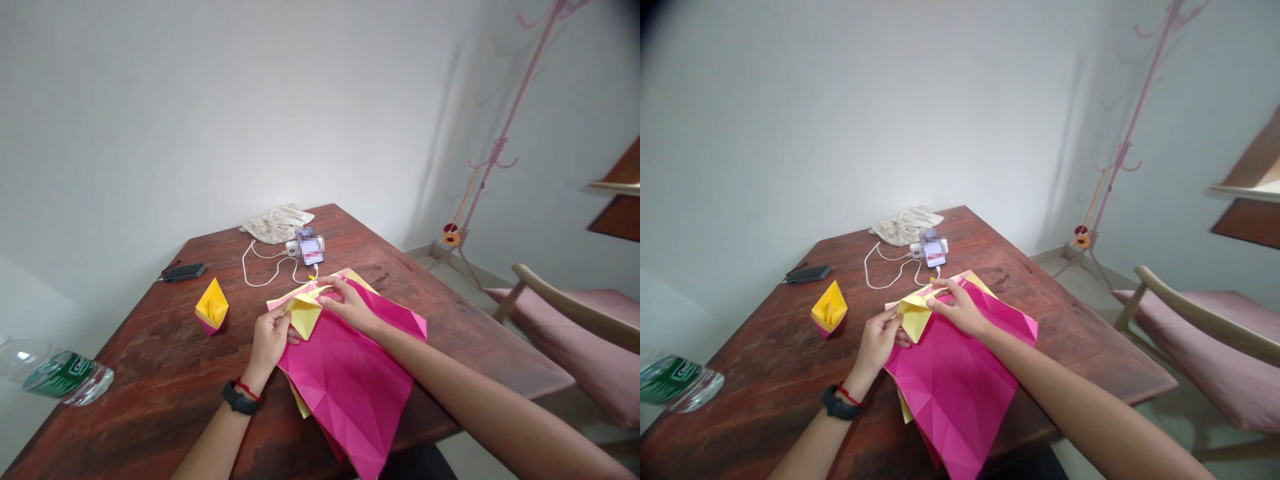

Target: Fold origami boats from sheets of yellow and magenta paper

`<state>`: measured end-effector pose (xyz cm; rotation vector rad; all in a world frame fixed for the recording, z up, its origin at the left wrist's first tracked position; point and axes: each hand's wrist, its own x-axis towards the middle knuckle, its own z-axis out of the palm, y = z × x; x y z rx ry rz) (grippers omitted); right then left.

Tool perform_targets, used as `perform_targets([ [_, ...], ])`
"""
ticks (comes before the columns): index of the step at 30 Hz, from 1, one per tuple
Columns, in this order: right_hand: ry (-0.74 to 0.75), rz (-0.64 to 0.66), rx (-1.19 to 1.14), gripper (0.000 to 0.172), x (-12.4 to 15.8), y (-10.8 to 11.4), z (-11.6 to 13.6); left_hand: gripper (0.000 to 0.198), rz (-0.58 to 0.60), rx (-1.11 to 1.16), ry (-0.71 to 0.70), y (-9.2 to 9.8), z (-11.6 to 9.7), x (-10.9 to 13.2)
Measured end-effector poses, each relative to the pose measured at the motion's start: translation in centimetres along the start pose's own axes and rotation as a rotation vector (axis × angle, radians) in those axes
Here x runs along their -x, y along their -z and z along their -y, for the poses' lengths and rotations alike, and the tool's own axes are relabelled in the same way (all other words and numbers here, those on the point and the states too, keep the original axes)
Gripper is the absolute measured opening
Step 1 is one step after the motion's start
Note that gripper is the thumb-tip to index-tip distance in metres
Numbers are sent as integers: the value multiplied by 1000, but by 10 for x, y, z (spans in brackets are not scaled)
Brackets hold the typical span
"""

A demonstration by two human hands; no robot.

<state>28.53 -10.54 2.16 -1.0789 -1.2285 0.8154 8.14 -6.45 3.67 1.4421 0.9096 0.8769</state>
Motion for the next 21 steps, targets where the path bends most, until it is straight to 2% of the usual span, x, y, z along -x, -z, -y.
perform_targets([
  [2, 10, 39, 20, 54, 3, -2, 0, 46, -73, -5, -45, 2, 0, -1],
  [5, 17, 105, 73, 58, 6, -5, -2, 45, -91, -13, -73, 3, 1, 0],
  [11, -122, 180, -83, 45, 4, -8, -3, 47, -1, 139, -5, -1, -1, 1],
  [17, -169, 161, -160, 31, 2, 1, 4, 43, 202, 320, 90, 2, -7, 5],
  [19, -179, 156, -181, 32, 3, 2, 7, 40, 203, 319, 90, 3, -8, 5],
  [21, -161, 168, -159, 33, 4, 1, 9, 39, 156, 244, 77, 3, -7, 5],
])
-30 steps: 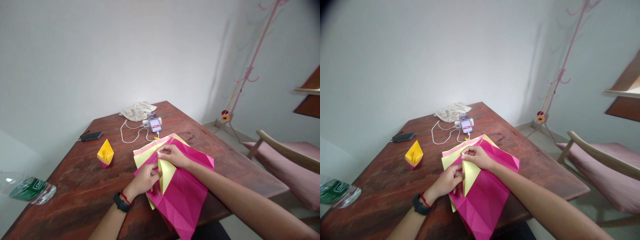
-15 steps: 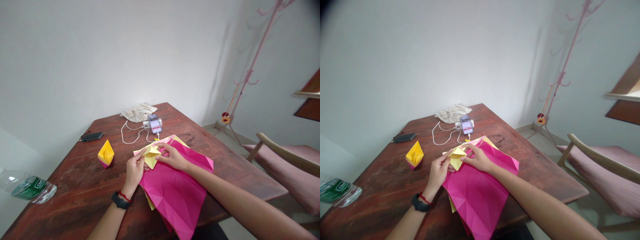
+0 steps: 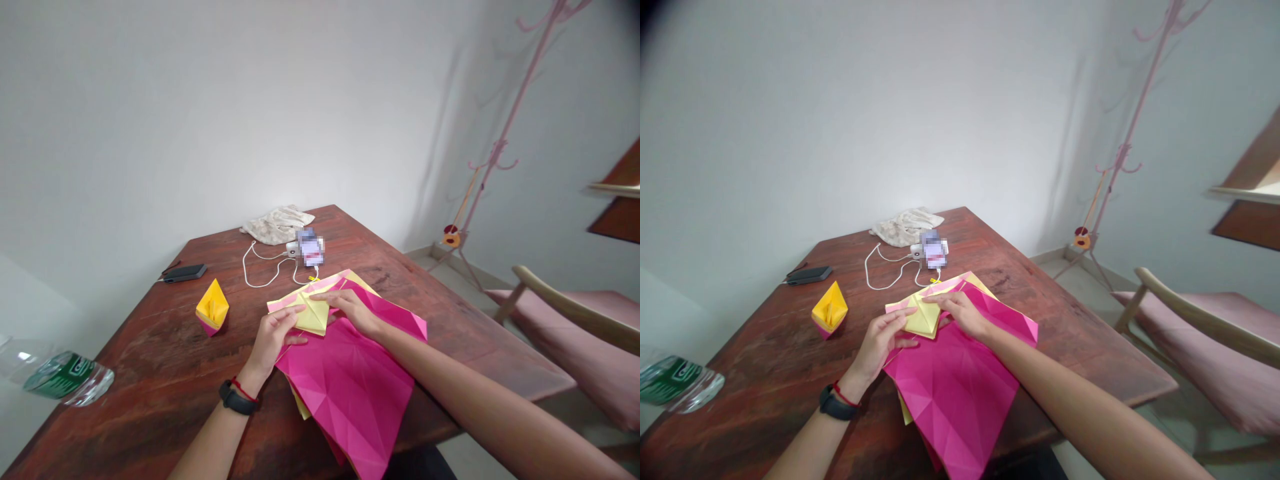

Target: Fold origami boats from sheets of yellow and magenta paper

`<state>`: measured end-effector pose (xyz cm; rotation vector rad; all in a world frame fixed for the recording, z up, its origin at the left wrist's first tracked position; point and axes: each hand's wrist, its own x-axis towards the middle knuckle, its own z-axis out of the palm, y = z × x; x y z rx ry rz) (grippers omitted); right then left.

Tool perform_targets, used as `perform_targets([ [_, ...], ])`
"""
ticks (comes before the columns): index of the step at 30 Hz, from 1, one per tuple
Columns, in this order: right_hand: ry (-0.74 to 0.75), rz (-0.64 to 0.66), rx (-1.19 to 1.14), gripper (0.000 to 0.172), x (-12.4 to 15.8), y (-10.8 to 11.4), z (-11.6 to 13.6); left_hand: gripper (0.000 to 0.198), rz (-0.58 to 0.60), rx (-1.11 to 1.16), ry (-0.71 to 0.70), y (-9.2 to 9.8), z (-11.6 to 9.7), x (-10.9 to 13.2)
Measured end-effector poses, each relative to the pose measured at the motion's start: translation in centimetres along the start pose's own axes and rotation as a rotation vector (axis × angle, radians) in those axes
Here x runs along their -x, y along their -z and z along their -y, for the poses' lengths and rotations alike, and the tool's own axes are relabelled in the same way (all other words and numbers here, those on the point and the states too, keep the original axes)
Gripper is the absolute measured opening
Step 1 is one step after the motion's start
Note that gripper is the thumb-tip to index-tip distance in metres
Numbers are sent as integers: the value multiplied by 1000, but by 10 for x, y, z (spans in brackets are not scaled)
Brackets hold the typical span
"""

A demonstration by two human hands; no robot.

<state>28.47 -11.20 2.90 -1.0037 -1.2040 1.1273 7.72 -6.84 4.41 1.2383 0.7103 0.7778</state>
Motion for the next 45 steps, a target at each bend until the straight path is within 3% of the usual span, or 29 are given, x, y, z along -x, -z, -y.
perform_targets([
  [6, 52, 28, 162, 46, -2, -7, -10, 38, -69, -230, -127, -3, 7, -3],
  [11, 110, 71, 326, 35, -1, -5, -10, 50, -51, -283, -161, -2, 1, -1],
  [16, 133, 50, 389, 40, 2, -5, -1, 30, -27, -378, -206, 0, -2, -2],
  [22, 169, 4, 249, 38, -1, -2, 1, 36, -79, -30, -97, 1, -5, -3],
  [30, 22, -294, -240, 41, -12, 3, -7, 25, -133, 387, -147, 10, -15, -9],
  [37, -25, -231, -336, 40, -9, -3, -5, 32, -188, 350, -185, 4, -10, -7],
  [42, -64, -157, -301, 38, -5, -8, -3, 61, -136, 268, -143, -2, -6, -2],
  [45, -77, -135, -328, 39, -4, -10, -4, 59, -168, 271, -125, -3, -3, -3],
])
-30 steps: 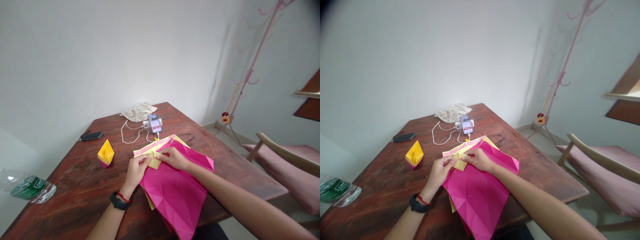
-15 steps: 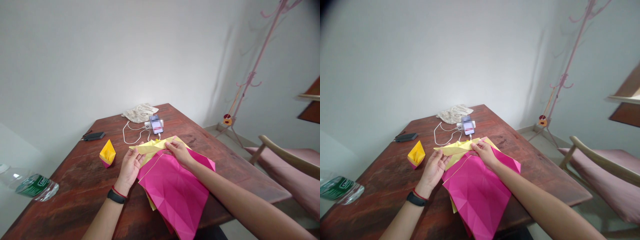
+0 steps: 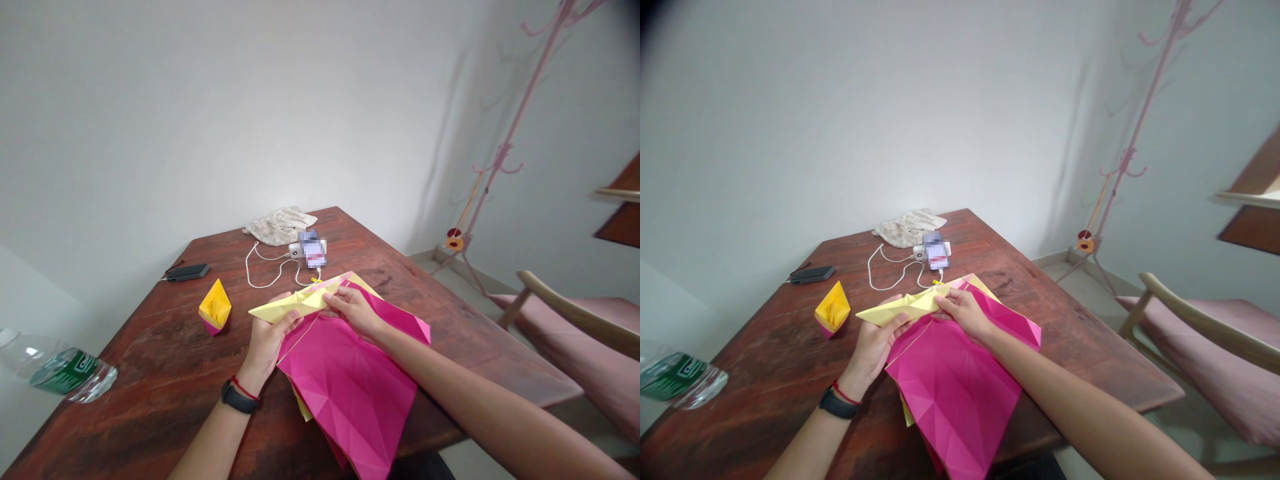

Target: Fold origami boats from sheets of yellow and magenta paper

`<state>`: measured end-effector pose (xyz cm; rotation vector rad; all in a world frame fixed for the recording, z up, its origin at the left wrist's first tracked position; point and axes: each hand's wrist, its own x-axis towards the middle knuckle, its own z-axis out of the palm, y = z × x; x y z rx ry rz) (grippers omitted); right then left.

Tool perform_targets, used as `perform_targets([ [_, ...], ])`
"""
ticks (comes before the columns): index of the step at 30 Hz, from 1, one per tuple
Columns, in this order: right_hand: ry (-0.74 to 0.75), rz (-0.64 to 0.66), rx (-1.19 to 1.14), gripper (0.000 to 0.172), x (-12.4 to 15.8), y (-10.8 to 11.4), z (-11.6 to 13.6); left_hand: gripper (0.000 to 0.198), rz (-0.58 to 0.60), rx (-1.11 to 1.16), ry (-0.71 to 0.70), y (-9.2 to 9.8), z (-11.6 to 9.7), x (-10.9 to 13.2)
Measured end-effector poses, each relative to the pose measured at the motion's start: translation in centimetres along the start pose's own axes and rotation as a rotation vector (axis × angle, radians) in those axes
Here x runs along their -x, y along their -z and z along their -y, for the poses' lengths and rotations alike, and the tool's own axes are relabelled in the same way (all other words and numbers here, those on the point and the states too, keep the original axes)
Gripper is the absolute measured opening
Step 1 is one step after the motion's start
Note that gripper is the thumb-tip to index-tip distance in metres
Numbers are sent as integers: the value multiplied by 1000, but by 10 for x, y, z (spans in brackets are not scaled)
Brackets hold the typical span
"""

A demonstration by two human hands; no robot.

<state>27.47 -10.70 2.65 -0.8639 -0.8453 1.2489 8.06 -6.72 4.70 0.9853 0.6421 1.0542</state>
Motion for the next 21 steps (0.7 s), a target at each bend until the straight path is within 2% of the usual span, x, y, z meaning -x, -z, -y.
perform_targets([
  [5, -21, 8, -34, 35, -1, 2, -2, 42, -92, 23, -33, -2, 2, 0],
  [9, 8, 52, 65, 34, -3, 6, -2, 41, -117, -55, -56, -2, 3, 0],
  [12, 197, -55, 276, 41, -5, 10, 0, 35, -115, -275, -136, 2, 2, 0],
  [14, 352, -140, 446, 46, -4, 12, 2, 28, -66, -477, -201, 4, 0, 0],
  [15, 404, -142, 523, 46, -3, 12, 4, 25, -30, -565, -227, 4, 0, 1],
  [18, 432, 26, 708, 31, 3, 9, 8, 19, 63, -706, -270, 1, -1, 4],
  [21, 395, 143, 870, 26, 7, 6, 10, 20, 99, -671, -230, -2, 1, 7],
])
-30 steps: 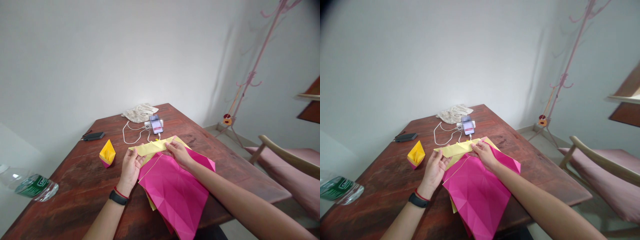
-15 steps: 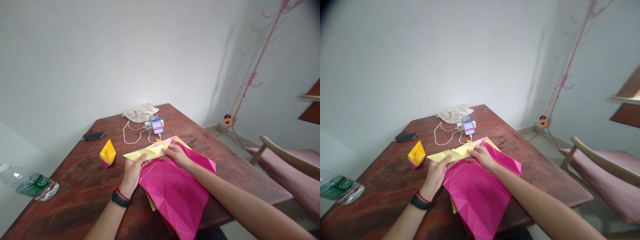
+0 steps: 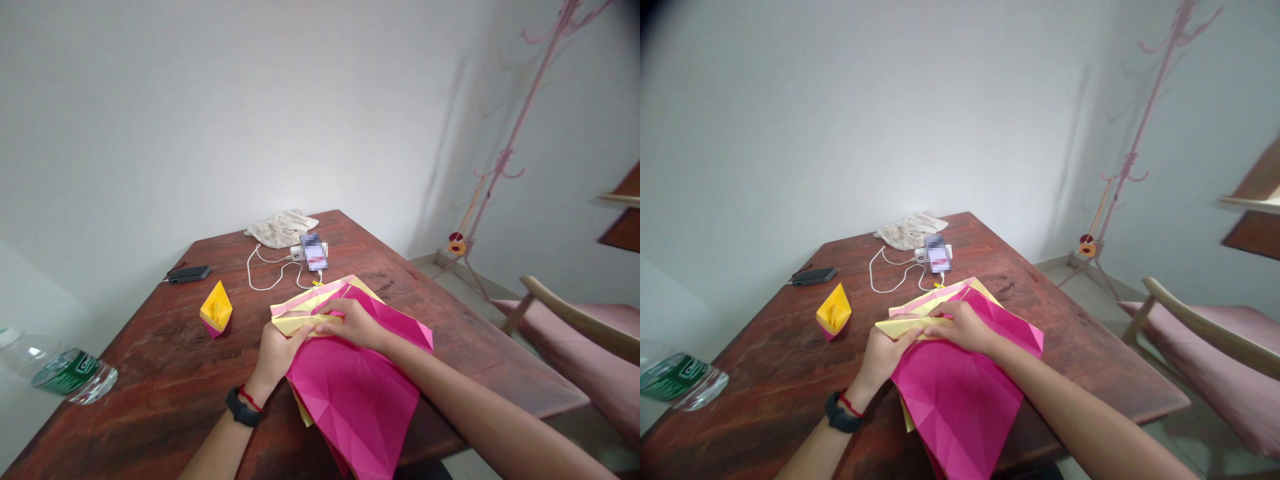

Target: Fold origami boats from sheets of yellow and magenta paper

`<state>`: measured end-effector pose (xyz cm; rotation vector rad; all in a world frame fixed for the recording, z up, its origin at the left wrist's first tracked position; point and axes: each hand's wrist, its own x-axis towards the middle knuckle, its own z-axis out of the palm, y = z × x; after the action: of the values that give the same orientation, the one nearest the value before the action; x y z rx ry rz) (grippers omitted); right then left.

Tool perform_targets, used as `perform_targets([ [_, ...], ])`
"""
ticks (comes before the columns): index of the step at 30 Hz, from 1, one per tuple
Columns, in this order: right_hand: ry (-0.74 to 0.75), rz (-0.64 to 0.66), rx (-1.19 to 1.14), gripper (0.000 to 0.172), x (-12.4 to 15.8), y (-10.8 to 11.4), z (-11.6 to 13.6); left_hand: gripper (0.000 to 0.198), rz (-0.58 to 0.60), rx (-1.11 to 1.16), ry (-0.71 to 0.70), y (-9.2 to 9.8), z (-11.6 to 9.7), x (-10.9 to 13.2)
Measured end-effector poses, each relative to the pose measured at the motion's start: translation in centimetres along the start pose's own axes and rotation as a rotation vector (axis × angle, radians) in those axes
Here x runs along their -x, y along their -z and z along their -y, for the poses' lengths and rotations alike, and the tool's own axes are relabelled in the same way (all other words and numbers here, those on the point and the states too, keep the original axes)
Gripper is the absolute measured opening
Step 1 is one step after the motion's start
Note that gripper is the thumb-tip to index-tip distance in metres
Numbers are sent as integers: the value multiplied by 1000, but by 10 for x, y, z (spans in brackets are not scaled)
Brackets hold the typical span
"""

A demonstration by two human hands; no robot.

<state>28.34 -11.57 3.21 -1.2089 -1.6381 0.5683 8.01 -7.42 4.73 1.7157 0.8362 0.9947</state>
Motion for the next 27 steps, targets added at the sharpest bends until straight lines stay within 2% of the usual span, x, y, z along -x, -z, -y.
perform_targets([
  [3, -52, 26, 30, 29, 0, -1, -1, 35, -20, 209, 94, -3, 2, -1],
  [7, -89, 4, -89, 38, -2, 0, -3, 45, -24, 396, 192, -4, 8, -3],
  [11, -93, 11, -147, 43, -2, -1, -3, 44, 52, 334, 239, -4, 14, -4],
  [17, -148, 78, -227, 44, 0, -5, -2, 36, 59, 161, 136, -1, 13, -4],
  [20, -143, 69, -294, 43, 0, -6, 1, 35, 90, 171, 119, -1, 13, -4],
  [27, -140, 56, -270, 42, 0, -3, 6, 38, 137, 177, 107, -5, 17, -2],
])
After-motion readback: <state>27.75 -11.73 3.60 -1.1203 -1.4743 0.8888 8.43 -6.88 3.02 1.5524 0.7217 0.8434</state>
